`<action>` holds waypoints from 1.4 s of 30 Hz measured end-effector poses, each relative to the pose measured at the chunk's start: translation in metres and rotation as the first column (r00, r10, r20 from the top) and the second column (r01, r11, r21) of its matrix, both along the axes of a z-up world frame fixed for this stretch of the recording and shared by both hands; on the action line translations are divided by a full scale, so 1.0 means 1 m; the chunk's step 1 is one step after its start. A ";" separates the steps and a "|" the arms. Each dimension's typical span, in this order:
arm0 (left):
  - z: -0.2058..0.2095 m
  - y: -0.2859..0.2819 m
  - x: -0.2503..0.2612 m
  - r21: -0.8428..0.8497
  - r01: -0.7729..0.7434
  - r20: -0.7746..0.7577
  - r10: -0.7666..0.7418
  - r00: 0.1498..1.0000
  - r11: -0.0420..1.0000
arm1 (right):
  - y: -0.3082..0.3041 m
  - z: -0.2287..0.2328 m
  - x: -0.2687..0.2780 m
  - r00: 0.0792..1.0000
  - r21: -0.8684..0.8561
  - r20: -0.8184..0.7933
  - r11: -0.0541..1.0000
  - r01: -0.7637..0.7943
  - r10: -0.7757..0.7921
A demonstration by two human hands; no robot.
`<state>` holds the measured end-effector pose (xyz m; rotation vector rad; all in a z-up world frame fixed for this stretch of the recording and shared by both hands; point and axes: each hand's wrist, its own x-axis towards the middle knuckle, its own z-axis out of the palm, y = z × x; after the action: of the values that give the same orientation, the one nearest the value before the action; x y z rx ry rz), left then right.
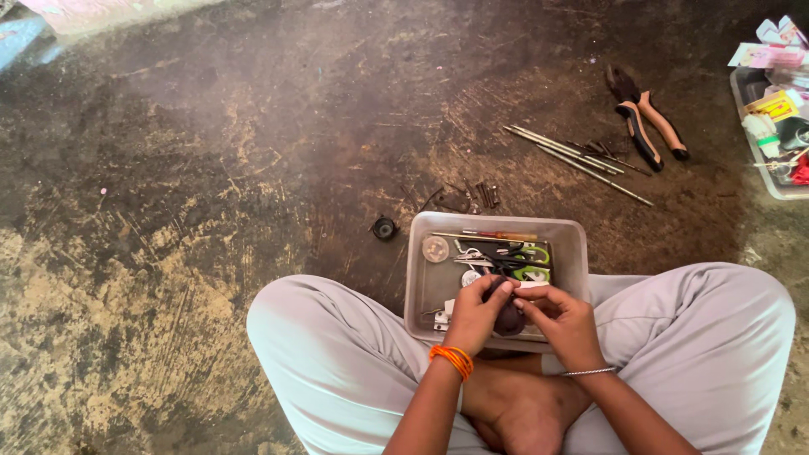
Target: The person sits cross-legged on the floor and wipes various small tools and objects with a dark cloth. They handle items one at a time from a plastic tray, including a white power strip, a small white plug, scissors, and metal rods, then place them back into the tray or on the floor.
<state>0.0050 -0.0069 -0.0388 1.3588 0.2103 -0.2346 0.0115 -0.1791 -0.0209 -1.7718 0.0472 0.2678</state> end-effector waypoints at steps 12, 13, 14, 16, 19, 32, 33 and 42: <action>0.011 0.006 -0.003 0.101 0.011 -0.046 -0.006 0.999 0.995 | 0.001 0.006 -0.002 0.999 -0.016 0.016 0.999 -0.032 0.032; 0.012 0.006 -0.004 0.132 0.049 -0.051 -0.043 0.998 0.990 | 0.001 0.005 -0.002 1.000 -0.022 0.007 1.000 -0.016 0.016; 0.013 0.006 -0.003 0.127 0.048 -0.063 -0.041 0.997 0.991 | 0.001 0.004 -0.002 1.000 -0.028 -0.001 1.000 0.001 -0.001; 0.014 0.006 -0.001 0.115 0.046 -0.081 -0.037 0.996 0.992 | 0.002 0.004 -0.002 0.999 -0.029 -0.037 1.000 0.007 -0.009; 0.018 0.008 0.002 0.133 -0.011 -0.038 0.016 0.999 0.991 | 0.002 0.009 0.000 0.998 -0.025 0.028 0.998 -0.051 0.051; 0.067 -0.004 -0.012 0.631 -0.048 0.182 -0.088 0.979 0.774 | 0.001 0.016 0.020 0.994 -0.034 0.009 0.994 -0.106 0.107; 0.068 -0.003 -0.012 0.635 -0.049 0.185 -0.090 0.979 0.771 | 0.001 0.016 0.023 0.993 -0.042 0.025 0.992 -0.117 0.118; 0.076 0.002 -0.011 0.539 -0.097 0.184 -0.005 0.983 0.837 | 0.013 0.031 0.049 0.975 -0.012 0.122 0.983 -0.185 0.185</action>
<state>-0.0061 -0.0044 0.0368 1.9350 0.1642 -0.0031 0.0600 -0.1660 0.0099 -1.7922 -0.2066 0.2924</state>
